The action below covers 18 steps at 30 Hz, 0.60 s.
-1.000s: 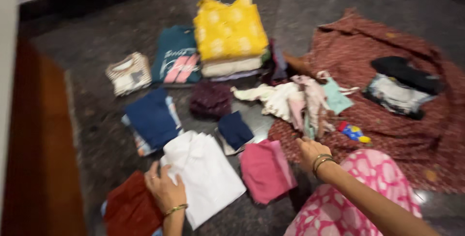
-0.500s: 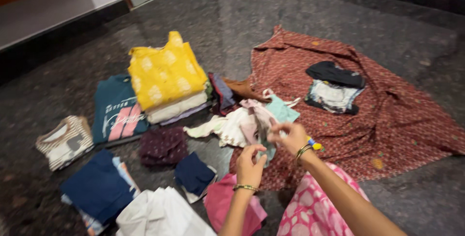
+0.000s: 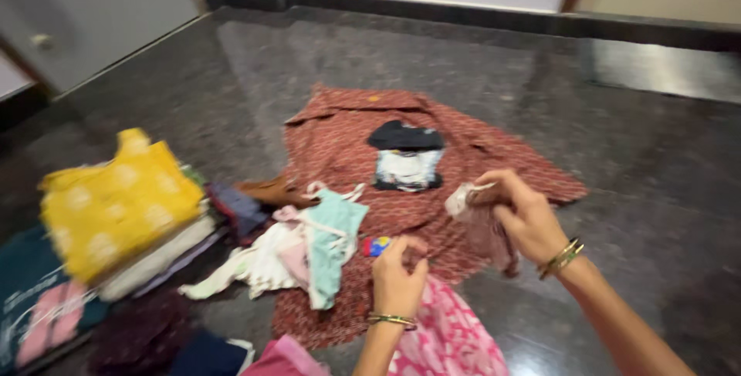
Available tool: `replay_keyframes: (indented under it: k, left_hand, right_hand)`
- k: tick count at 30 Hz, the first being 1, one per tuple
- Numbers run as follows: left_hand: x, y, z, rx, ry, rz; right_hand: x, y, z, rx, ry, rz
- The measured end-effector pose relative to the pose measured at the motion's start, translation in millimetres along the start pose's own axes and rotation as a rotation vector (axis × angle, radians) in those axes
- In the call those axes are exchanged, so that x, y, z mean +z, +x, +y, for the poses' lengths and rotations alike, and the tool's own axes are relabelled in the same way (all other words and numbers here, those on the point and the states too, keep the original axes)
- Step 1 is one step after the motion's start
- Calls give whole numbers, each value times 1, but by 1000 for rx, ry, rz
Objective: The person sits on the floor and folds several pieces of clothing one by one, including a light pink top, a pink bra, a dark purple top, a rust-colored top, and a brown patterned top. Each item is smoothed, folded into a compact rectangle, and placed into a growing stack on the floor.
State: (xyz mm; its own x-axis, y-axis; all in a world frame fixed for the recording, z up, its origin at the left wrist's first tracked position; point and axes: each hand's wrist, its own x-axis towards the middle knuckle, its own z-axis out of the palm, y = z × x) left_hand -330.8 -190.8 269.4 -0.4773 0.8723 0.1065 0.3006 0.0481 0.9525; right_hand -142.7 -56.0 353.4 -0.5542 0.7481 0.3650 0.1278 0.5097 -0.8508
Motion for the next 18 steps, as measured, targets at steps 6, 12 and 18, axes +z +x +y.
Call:
replay_keyframes:
  k: [6, 12, 18]
  left_hand:
    - [96, 3, 77, 879, 164, -323]
    - [177, -9, 97, 812, 33, -644]
    - [197, -27, 104, 452, -142, -1021]
  right_hand:
    - [-85, -96, -24, 32, -416, 15]
    - [-160, -197, -11, 232, -588, 474]
    - [-181, -262, 9, 429, 64, 763]
